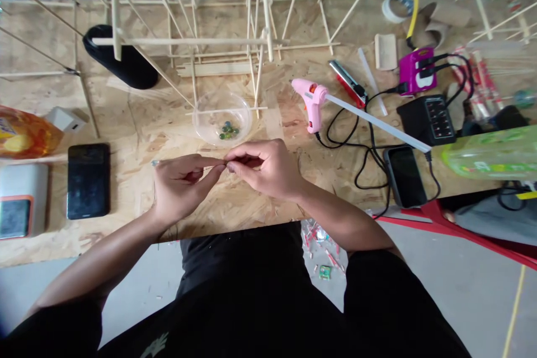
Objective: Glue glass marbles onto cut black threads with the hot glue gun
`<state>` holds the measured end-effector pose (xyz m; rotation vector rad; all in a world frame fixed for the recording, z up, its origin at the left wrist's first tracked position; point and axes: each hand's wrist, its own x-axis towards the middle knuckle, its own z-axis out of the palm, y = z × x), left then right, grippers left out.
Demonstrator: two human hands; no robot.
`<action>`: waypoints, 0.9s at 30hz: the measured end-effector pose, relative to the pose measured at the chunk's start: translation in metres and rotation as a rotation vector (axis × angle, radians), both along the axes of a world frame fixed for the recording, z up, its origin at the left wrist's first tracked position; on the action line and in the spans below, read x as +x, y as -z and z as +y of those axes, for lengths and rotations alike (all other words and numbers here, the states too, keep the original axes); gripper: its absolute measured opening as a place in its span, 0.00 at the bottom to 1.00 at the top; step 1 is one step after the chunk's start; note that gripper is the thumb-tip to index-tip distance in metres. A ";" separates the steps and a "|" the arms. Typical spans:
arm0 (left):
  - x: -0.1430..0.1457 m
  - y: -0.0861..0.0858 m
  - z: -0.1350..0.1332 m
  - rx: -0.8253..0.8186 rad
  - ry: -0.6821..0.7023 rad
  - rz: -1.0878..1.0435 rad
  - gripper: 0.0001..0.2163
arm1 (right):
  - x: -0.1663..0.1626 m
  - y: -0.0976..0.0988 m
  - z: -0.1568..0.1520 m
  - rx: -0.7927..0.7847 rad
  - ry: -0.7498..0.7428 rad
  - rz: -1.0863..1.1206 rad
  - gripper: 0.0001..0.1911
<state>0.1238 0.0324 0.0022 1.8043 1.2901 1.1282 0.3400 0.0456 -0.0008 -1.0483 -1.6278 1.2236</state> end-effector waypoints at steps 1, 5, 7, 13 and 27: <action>-0.001 0.000 0.000 -0.085 -0.006 -0.036 0.04 | 0.000 0.000 0.000 -0.020 -0.004 0.011 0.04; -0.005 0.001 0.006 -0.391 0.064 -0.178 0.10 | -0.001 0.000 -0.001 -0.127 -0.018 0.065 0.08; -0.007 0.002 0.007 -0.459 0.129 -0.208 0.11 | 0.000 0.000 -0.001 -0.224 -0.015 0.082 0.14; -0.007 0.005 0.000 -0.151 0.170 -0.124 0.08 | 0.001 -0.004 -0.002 -0.400 0.003 0.132 0.25; -0.007 0.009 -0.007 0.110 0.213 -0.112 0.10 | 0.002 -0.018 -0.012 -0.421 0.034 0.214 0.25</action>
